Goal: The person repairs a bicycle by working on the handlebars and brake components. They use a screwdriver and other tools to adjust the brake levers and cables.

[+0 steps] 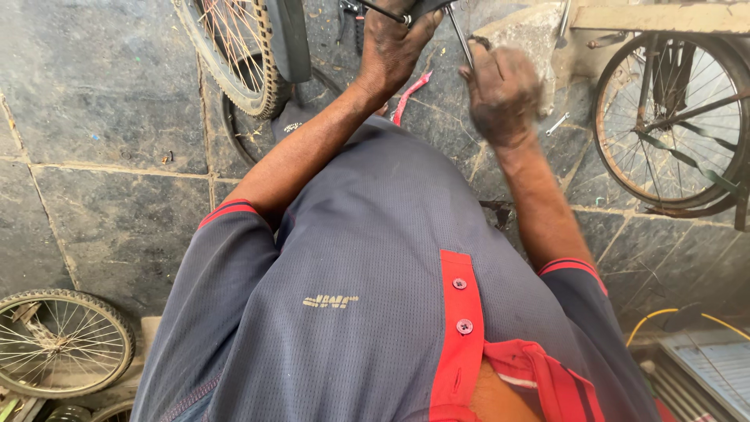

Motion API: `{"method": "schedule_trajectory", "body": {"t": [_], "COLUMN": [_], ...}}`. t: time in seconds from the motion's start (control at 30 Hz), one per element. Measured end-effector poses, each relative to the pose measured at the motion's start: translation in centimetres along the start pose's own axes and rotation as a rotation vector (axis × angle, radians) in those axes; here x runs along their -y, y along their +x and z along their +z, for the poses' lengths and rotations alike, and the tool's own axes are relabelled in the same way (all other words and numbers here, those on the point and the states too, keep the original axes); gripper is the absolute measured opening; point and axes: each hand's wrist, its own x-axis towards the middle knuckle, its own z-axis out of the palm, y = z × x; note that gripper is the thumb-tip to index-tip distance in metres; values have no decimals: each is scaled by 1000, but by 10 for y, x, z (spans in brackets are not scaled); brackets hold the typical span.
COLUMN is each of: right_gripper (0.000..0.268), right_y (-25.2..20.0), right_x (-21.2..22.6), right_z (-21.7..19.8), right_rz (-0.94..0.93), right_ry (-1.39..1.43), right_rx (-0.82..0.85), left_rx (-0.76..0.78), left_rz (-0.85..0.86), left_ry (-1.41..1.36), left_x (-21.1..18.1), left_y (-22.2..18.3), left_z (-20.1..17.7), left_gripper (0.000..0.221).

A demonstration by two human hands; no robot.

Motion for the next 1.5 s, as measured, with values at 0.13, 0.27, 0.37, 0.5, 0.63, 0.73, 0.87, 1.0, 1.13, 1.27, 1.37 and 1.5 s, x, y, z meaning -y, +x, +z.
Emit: {"method": "schedule_trajectory", "body": {"t": [0.13,0.27,0.37,0.5,0.63,0.73,0.87,1.0,1.13,1.27,1.37,1.5], "right_gripper": [27,26,26,25,25,24,24,19,18,18,20,29], "right_y": [-4,-8,-4,-1,7,10,2,-13,-22,-20,-15,-7], "right_x": [42,56,37,4,-1,20,43,32,17,29,38,49], "right_z": [29,27,26,8,-4,14,25,19,16,27,14,-11], "right_rz": [492,602,533,75,-25,322,568,756,586,416,532,595], "right_ry": [1122,1414,975,-55,-107,714,1431,1174,454,280,913,1649], "right_rx": [-85,-43,-54,-81,-20,-37,-42,-17,-141,-196,-137,45], "left_rx": [-51,-52,-18,5,65,100,49,121,135,100,100,15], "left_rz": [33,41,36,23,16,-187,-44,-29,138,119,15,26], "left_ry": [-22,-30,-80,15,183,33,98,-5,81,96,24,82], "left_x": [4,1,-6,7,42,56,43,13,-3,-8,-8,-5], "left_y": [-1,3,6,5,6,5,3,4,3,5,4,6], "left_z": [-4,-1,1,5,14,18,17,13,11,13,13,13], "left_gripper": [37,38,34,15,15,27,19,16,21,20,20,24]}}
